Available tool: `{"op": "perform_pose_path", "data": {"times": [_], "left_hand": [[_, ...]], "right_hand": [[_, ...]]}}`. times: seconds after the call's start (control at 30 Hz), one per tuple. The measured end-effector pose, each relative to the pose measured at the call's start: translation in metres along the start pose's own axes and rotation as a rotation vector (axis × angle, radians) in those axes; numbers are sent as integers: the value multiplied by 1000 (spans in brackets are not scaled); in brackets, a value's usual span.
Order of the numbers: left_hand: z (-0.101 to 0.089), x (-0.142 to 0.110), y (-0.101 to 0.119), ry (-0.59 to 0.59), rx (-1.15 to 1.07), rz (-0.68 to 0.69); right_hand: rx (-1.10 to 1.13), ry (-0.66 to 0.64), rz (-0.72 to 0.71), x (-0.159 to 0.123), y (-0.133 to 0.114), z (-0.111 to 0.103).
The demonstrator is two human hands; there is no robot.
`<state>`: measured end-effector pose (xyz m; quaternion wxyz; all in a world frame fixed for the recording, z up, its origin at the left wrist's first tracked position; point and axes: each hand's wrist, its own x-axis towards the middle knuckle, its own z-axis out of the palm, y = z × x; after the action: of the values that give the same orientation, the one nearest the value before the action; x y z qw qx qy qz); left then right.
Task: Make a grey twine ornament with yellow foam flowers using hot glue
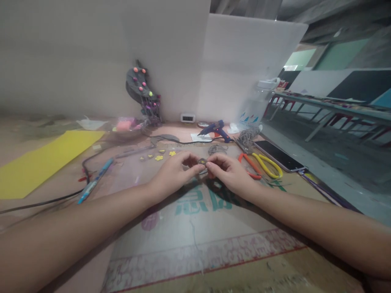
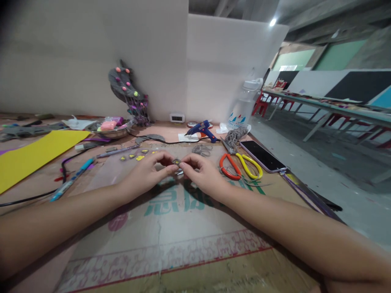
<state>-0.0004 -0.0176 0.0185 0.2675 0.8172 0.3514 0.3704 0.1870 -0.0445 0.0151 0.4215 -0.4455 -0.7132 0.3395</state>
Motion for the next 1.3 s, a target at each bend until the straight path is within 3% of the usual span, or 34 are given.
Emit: {"op": "perform_pose_path", "data": {"times": [0.47, 0.7, 0.87, 1.3], "left_hand": [[0, 1, -1, 9, -1, -49], [1, 1, -3, -78, -60, 0], [0, 1, -3, -28, -70, -34], [1, 2, -3, -31, -77, -58]], "right_hand": [[88, -17, 42, 2, 3, 1], [111, 5, 56, 4, 8, 3], [86, -11, 43, 4, 8, 1], [61, 1, 31, 3, 4, -2]]}}
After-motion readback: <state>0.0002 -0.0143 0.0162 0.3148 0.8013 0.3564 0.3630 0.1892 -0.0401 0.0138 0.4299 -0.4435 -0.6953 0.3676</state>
